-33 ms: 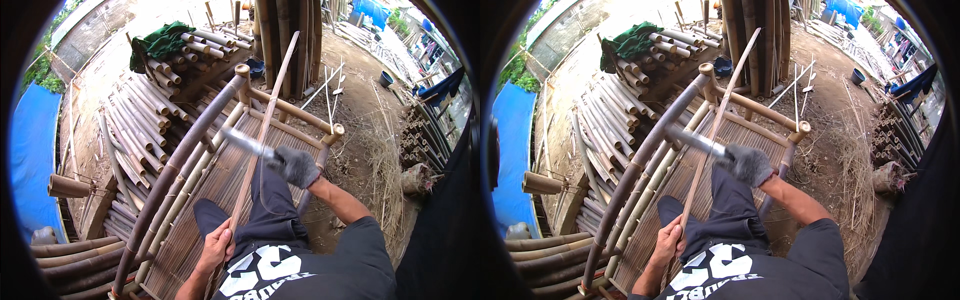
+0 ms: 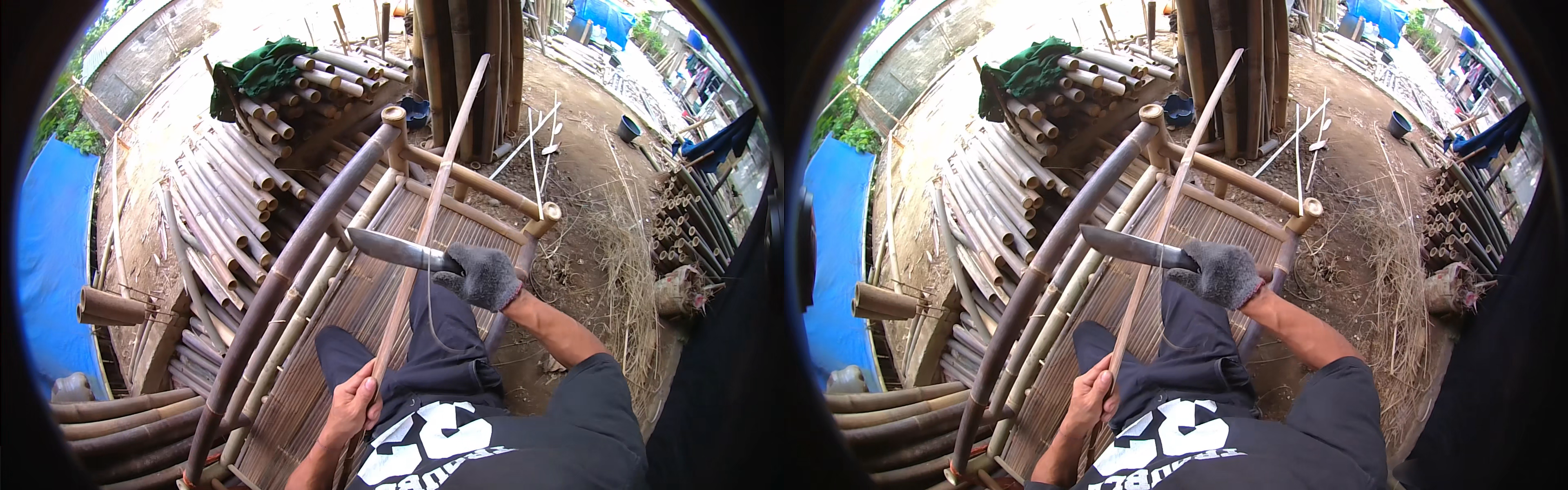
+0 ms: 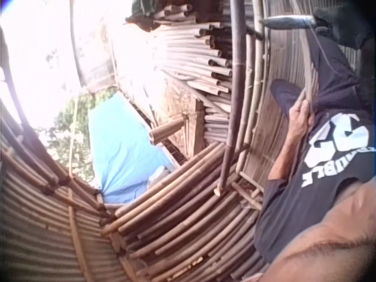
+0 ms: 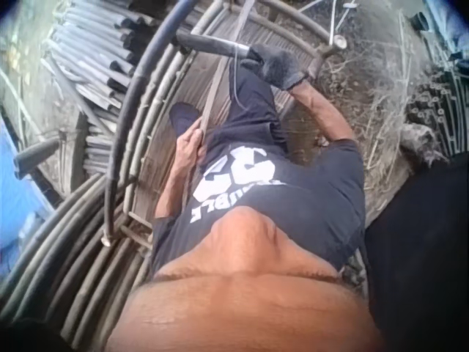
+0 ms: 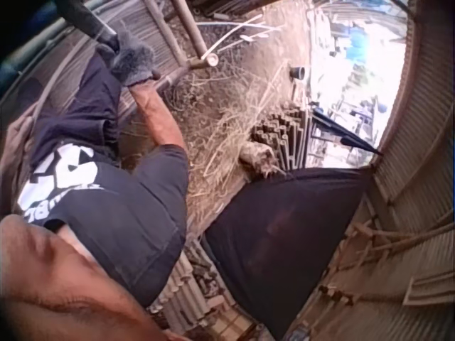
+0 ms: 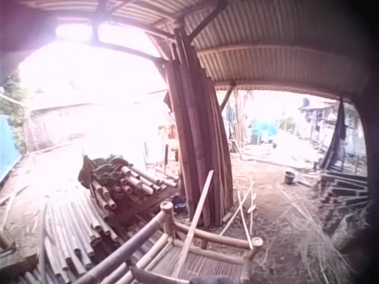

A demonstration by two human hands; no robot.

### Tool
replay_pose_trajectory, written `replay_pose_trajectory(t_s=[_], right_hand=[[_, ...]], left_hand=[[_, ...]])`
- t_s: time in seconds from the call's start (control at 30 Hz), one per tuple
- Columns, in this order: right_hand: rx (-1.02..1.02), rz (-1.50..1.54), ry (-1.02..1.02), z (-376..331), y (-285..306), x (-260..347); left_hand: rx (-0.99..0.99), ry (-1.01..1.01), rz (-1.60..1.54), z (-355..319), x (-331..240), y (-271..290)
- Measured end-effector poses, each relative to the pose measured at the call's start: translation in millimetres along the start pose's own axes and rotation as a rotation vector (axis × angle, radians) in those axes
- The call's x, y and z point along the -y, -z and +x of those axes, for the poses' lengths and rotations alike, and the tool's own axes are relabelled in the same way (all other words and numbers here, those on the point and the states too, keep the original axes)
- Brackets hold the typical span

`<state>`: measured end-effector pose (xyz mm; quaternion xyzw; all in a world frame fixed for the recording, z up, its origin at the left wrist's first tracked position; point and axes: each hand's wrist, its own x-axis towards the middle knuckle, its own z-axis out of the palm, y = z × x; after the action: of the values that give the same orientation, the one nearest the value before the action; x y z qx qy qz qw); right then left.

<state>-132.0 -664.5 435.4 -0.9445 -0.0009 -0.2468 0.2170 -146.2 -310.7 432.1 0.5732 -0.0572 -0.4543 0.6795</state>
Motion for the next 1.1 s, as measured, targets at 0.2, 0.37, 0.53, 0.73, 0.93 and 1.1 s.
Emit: replay_pose_trajectory(t_s=[0.2,0.37,0.53,0.73,0.93,1.1], right_hand=[[0.028,0.022,-0.144,-9.4,14.1,-12.2],[-0.122,-0.204,-0.237,-1.0,29.0,-66.2],[0.012,-0.095,0.043,-9.6,32.7,-36.0],[-0.165,-0.406,-0.326,-3.0,82.1,-154.6],[-0.085,-0.552,-0.675,-35.3,175.5,-258.6],[-0.11,-0.579,-1.323,-53.7,291.7,-342.9]], left_hand=[[0.049,0.04,0.008,-29.7,20.3,13.9],[0.086,0.053,0.03,-36.8,20.6,17.7],[0.083,0.099,-0.003,-39.8,24.6,25.8],[0.12,0.078,0.101,-47.9,19.4,22.5],[0.074,0.259,0.162,-93.5,12.9,52.5],[0.115,0.328,0.202,-106.5,7.1,80.2]])
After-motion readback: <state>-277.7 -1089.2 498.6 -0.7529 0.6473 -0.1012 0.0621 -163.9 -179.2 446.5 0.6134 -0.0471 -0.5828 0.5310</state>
